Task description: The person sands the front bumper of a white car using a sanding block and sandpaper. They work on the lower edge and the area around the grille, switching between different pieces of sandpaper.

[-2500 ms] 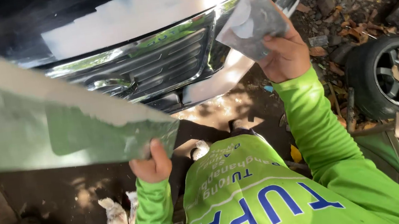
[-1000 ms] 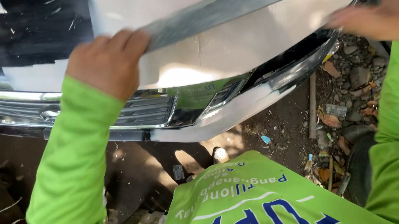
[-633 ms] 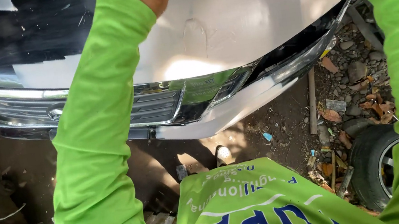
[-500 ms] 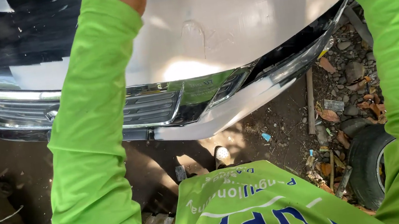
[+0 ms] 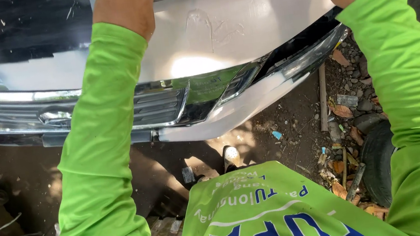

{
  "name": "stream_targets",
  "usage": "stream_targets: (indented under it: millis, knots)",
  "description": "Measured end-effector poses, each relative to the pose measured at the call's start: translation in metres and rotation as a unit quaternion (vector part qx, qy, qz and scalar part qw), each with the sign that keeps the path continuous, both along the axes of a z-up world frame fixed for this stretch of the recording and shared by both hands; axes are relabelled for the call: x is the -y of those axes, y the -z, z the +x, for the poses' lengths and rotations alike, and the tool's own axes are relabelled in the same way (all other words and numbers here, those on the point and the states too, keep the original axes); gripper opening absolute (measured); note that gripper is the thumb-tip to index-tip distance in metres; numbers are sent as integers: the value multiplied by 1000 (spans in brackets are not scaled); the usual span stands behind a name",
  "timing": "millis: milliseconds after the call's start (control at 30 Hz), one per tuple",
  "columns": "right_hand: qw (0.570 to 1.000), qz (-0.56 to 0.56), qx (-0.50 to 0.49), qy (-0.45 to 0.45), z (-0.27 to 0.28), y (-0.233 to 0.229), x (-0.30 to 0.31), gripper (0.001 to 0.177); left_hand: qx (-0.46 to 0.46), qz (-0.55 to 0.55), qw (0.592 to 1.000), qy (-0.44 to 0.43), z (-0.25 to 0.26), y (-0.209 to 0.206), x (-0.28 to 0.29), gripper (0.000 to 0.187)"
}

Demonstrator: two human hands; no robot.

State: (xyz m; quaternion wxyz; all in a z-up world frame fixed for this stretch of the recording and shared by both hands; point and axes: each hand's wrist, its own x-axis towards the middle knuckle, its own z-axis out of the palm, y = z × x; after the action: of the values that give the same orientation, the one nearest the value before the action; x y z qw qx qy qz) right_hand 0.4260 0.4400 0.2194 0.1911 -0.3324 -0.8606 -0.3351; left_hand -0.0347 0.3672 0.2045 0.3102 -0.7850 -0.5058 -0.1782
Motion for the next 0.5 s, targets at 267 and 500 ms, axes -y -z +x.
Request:
stream_targets:
  millis: [267,500]
  knots:
    - [999,18,-3,-26,-35,-17,34,37,55,-5,996,64,5,20,8,50]
    - [997,-44,-55,-32,-38,-6,52,53,74,-63,994,41,5,38,20,42]
